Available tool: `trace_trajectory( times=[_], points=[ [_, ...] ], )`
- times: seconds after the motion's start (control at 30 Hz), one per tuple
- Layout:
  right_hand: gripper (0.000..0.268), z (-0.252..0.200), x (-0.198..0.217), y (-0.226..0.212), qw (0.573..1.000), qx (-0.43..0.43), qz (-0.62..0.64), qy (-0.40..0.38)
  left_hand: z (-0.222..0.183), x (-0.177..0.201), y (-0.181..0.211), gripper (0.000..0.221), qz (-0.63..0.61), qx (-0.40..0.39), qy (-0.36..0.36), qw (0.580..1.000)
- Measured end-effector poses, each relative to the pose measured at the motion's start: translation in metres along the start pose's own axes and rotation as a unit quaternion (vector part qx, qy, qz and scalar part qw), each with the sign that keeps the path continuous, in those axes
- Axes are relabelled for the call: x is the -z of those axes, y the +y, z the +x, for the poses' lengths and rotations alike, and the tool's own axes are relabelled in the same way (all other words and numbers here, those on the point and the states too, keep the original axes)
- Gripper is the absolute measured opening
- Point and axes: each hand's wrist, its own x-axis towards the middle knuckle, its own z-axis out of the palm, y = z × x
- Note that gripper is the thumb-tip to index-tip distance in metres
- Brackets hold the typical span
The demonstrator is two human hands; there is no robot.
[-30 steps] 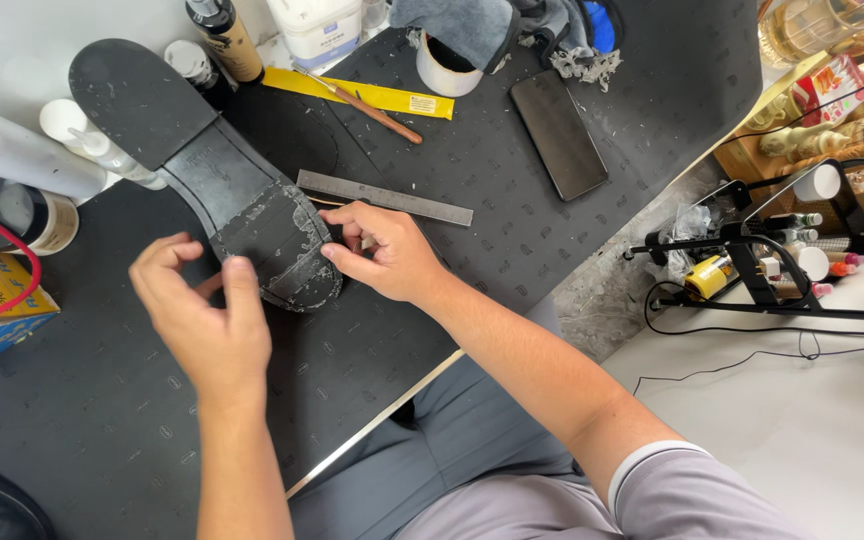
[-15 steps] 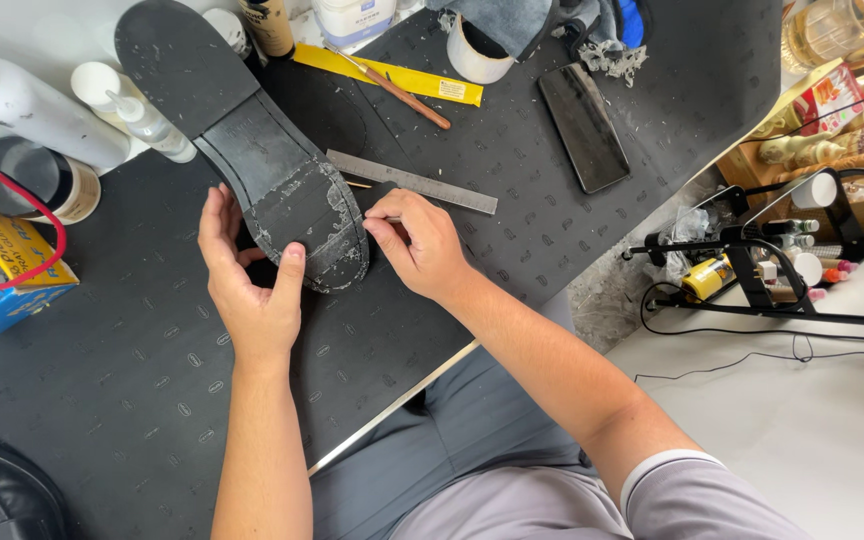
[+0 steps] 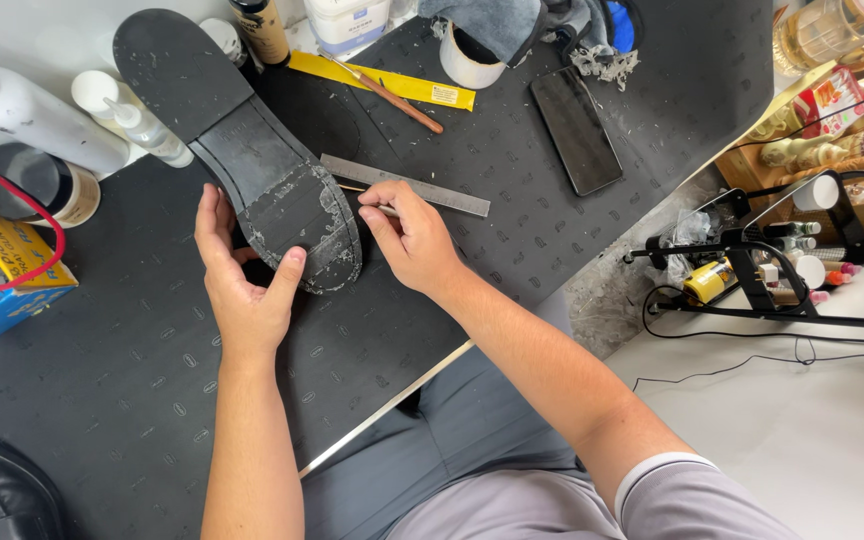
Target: The person applies adhesive to the heel area of a black shoe using a small applicator and then positions and presses a black rubber sole piece onto the adhesive by hand.
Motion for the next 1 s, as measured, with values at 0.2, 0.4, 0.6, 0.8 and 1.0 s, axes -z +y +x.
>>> trace_trajectory(
  times=[0.2,0.4,0.6,0.8,1.0],
  points=[
    [0.014,0.000,0.001,0.002,0.998,-0.059,0.011,-0.019,0.006,0.000,0.002,0.095,-0.044,0.047,0.011,0.998],
    [0.015,0.001,0.003,0.011,0.993,-0.021,0.120,-0.010,0.034,-0.007,0.008,0.091,-0.202,0.099,0.017,0.974],
    [0.008,0.001,0.002,0.018,0.991,-0.039,0.126,-0.001,0.025,-0.010,0.011,0.088,-0.282,0.073,0.060,0.955],
    [0.010,0.001,0.000,0.021,0.989,-0.027,0.142,0.018,0.003,-0.010,-0.012,0.082,-0.292,0.030,0.104,0.950],
    [0.011,0.001,0.001,0.008,0.987,0.014,0.158,-0.011,0.001,-0.012,-0.030,0.078,-0.267,0.024,0.094,0.959]
  ],
)
